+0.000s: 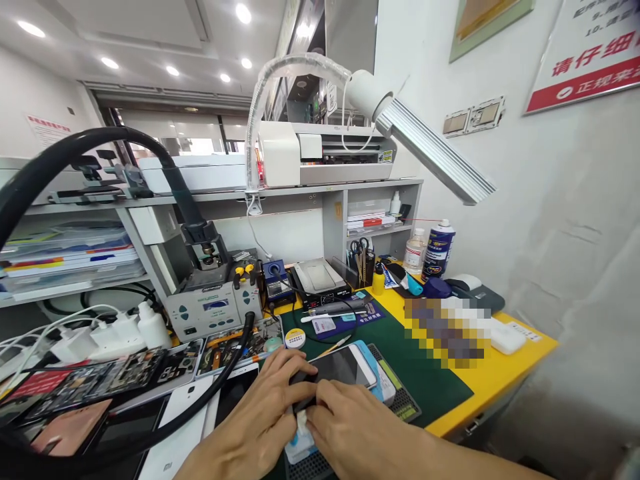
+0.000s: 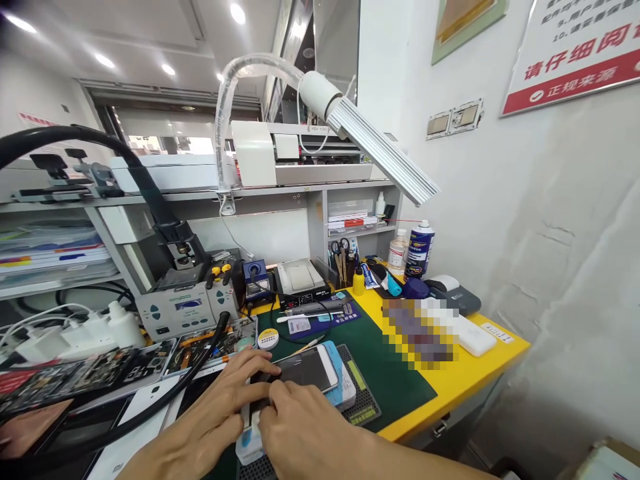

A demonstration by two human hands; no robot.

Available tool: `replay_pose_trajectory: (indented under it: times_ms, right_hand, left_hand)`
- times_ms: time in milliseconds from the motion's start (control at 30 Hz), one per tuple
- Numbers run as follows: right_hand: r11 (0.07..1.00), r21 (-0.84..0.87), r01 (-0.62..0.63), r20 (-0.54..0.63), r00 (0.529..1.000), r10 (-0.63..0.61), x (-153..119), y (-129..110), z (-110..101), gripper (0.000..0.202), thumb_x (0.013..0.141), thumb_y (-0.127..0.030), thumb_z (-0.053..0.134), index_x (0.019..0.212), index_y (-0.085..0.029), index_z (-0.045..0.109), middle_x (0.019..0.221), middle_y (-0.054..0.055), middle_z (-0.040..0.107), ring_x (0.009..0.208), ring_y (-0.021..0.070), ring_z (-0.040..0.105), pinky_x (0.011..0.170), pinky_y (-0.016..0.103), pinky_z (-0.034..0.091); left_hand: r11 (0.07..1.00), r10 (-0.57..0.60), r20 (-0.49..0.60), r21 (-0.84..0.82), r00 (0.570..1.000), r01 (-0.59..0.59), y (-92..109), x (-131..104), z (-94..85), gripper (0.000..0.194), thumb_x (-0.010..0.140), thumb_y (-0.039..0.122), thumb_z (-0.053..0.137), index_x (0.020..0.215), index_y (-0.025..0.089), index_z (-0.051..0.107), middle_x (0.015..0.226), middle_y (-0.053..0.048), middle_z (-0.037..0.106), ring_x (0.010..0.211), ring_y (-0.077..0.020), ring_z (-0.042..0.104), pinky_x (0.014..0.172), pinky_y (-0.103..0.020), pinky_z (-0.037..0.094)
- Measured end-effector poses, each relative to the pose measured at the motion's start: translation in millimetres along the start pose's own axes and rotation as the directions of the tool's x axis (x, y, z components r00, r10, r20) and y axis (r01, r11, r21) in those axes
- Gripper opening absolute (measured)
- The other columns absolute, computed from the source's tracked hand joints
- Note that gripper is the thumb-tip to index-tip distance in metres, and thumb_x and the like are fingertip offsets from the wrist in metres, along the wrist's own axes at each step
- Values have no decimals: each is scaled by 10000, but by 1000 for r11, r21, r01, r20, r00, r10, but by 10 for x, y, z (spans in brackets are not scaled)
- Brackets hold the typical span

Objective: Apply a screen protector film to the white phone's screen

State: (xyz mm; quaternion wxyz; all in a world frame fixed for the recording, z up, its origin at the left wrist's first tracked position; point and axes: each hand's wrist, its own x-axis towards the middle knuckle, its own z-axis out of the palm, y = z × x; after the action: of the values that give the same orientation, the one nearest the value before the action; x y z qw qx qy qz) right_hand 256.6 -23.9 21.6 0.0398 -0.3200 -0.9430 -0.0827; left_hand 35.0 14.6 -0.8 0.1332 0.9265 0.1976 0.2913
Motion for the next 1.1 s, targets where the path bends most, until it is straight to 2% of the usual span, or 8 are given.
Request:
replay_pose_trajectory:
  times_ms: [133, 267, 367, 533, 733, 967, 1100]
  right_hand:
    - [998, 24, -61, -18, 998, 62, -173, 105, -30, 77, 938, -125, 635, 993, -148, 683, 982, 94, 694, 901, 266, 687, 649, 339, 507]
    - [975, 125, -182, -91, 977, 194, -391, 263, 5, 169, 1001, -118, 541, 1008, -180, 698, 924, 61, 669, 830, 225, 666, 666, 323, 457]
    - [941, 199, -275, -75, 953, 294, -559, 392, 19, 214, 1033, -162, 502, 991, -203, 708, 941, 55, 656, 806, 224, 654, 680, 335, 440]
    - [908, 261, -328, -42, 936, 350, -747, 562, -26, 244, 1053, -182, 473, 1020, -206, 713, 930, 49, 627, 816, 210, 639, 698, 325, 421]
    - [880, 310, -360, -2, 925, 380, -781, 681, -79, 281, 1077, -244, 434, 972, -221, 694, 923, 34, 596, 812, 190, 616, 696, 307, 404]
    - [863, 350, -365, 18, 924, 383, -709, 801, -140, 292, 1071, -260, 449, 910, -215, 688, 911, 20, 597, 802, 168, 621, 687, 287, 393]
    - [871, 352, -342, 13, 933, 361, -619, 877, -183, 298, 1056, -237, 470, 858, -203, 690, 893, 22, 609, 793, 165, 626, 686, 279, 394]
  left_hand:
    - [999, -19, 4, 44, 1000, 19, 4, 3, 2, 582, 953, 69, 306, 1456, 333, 430, 1478, -66, 454, 1469, -266, 287, 1210, -594, 276]
    - [995, -35, 12, 89, 999, 34, 66, 41, -22, 612, 881, 47, 367, 1410, 320, 508, 1423, -65, 525, 1415, -279, 382, 1173, -586, 358]
    - [991, -74, -1, 109, 997, 73, 121, 63, -46, 604, 859, 50, 391, 1380, 314, 548, 1411, -67, 552, 1426, -295, 381, 1176, -612, 347]
    - [988, -133, 39, 83, 990, 130, 189, 105, -97, 626, 799, 58, 421, 1338, 322, 598, 1399, -49, 575, 1416, -306, 394, 1195, -630, 311]
    - [963, -239, 41, 135, 970, 232, 256, 165, -82, 702, 691, 21, 443, 1270, 358, 651, 1355, -5, 609, 1402, -291, 405, 1211, -606, 302]
    - [963, -223, 99, 174, 970, 204, 283, 193, -122, 732, 645, 53, 477, 1301, 342, 624, 1332, -25, 606, 1371, -296, 423, 1228, -617, 242]
    - [968, -189, 111, 187, 976, 166, 214, 191, -116, 710, 657, 84, 496, 1306, 339, 624, 1335, -33, 609, 1351, -317, 439, 1212, -633, 250]
